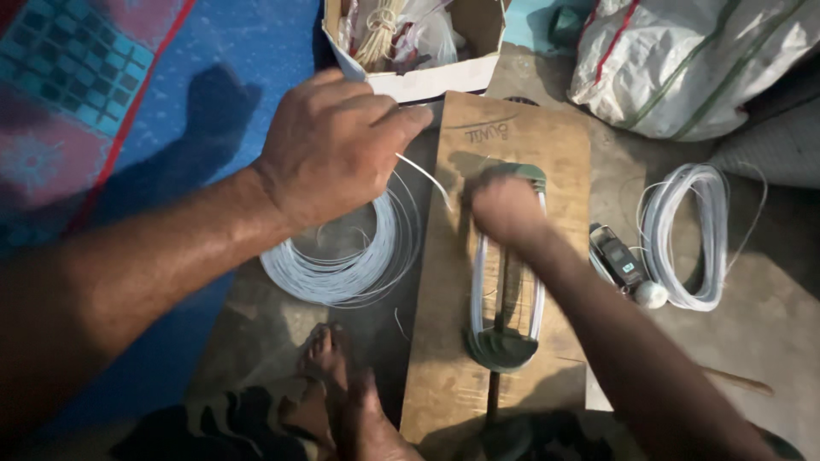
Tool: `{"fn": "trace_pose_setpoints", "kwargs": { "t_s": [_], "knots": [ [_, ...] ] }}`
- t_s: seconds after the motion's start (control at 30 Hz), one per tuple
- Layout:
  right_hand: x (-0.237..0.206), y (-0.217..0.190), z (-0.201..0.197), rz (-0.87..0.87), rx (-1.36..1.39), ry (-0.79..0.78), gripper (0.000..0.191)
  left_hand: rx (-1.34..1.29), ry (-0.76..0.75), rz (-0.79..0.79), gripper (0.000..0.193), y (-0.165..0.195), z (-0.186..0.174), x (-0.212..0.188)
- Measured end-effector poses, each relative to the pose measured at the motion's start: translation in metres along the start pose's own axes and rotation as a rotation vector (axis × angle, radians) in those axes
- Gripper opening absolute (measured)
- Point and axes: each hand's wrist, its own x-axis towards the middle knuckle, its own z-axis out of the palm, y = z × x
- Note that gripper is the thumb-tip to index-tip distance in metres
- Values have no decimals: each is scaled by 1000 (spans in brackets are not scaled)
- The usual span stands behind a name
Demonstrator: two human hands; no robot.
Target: The person sits on the floor and winds white plastic-coated wire from a large coil onto a green oval winding frame mounted on a wooden board, repeatedly looping the wire around the frame by hand and tightening the wraps. They work the wire end free from the coil and continue winding to build up the coil on the frame.
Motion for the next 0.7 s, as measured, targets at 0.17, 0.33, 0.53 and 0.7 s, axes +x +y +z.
{"fn": "trace_pose_setpoints", "kwargs": {
  "t_s": [0.17, 0.33, 0.53, 0.7],
  "knots": [
    [-173, -116, -29, -434, 181, -632, 10, -389, 252, -164, 20, 2, 21, 4],
    [-261, -140, -23, 271, 804, 218, 16, -1310, 4, -703, 51, 8, 70, 7],
    [-232, -53, 25, 1027, 1465, -201, 29, -1458, -871, -1290, 68, 40, 99, -16],
    [-177, -3, 35, 859, 806, 43, 30, -1221, -957, -1183, 39, 42, 95, -18]
  ]
}}
